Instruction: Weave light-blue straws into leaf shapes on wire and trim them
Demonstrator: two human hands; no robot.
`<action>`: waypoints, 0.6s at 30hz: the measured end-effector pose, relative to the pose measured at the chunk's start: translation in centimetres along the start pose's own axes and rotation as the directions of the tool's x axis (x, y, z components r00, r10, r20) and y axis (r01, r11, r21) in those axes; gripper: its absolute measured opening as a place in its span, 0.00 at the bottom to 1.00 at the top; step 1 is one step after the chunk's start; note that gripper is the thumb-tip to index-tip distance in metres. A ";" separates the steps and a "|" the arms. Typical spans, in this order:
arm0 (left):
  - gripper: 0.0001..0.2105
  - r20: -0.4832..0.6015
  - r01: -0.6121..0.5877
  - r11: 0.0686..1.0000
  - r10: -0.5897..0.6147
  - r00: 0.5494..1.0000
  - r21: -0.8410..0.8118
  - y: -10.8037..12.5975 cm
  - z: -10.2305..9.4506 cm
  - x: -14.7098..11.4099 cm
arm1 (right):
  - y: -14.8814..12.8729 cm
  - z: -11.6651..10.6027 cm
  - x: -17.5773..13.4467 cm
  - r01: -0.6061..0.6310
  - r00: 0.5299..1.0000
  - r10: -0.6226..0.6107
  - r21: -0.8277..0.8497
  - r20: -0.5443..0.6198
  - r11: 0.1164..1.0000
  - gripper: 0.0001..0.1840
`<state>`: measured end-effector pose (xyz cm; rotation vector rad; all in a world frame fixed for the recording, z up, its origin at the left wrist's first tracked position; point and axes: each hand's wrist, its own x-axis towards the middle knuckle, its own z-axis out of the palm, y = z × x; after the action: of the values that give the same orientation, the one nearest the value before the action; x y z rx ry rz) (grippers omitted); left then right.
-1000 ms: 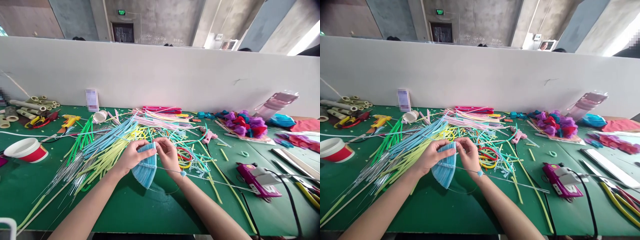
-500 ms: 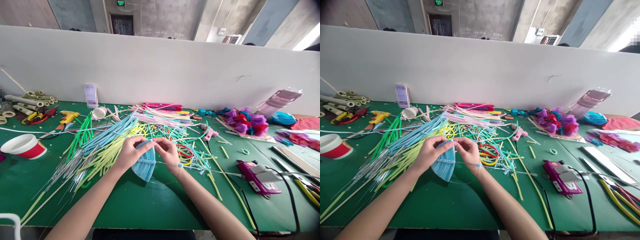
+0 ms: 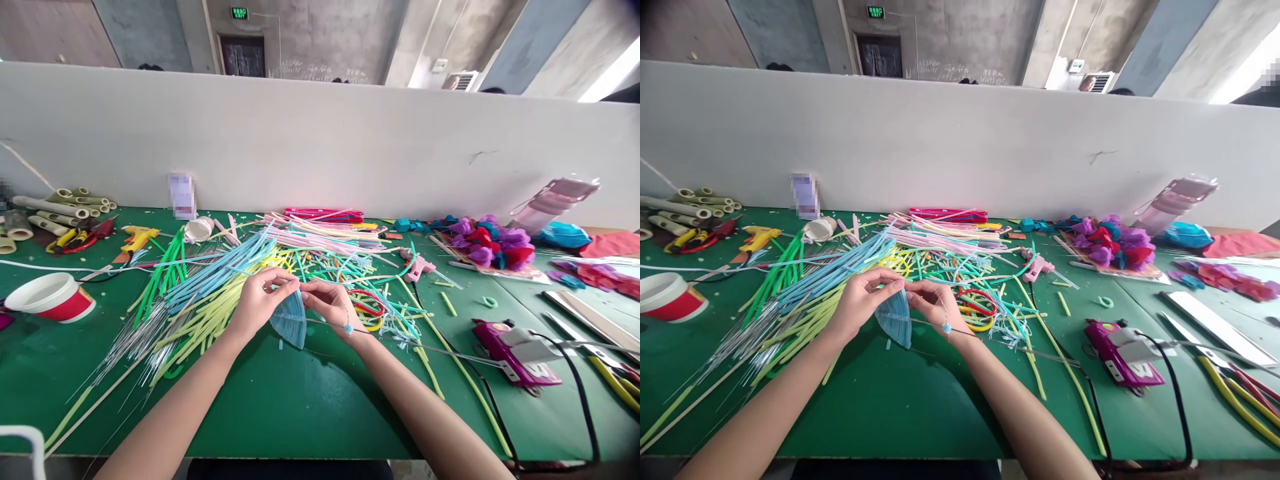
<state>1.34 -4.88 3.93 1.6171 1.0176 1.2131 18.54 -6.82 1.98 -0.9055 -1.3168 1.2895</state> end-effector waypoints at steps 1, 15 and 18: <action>0.12 0.000 0.024 0.999 -0.024 1.000 -0.024 -0.2 -0.1 0.1 | 0.2 0.0 0.0 -0.011 1.000 0.011 0.007 0.008 1.000 0.18; 0.18 -0.195 0.103 0.948 -0.168 0.966 -0.302 -1.4 -2.1 1.5 | 0.9 -1.0 0.8 -0.067 0.990 0.054 -0.097 -0.129 0.993 0.24; 0.17 -0.375 -0.022 0.925 -0.132 0.917 -0.379 -1.9 -2.7 2.0 | 1.0 -1.8 1.2 -0.075 0.937 0.043 -0.079 -0.348 0.994 0.28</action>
<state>-1.06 -1.98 3.12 1.0573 0.9880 1.6255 19.97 -5.19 0.95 -1.1855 -1.0831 1.0614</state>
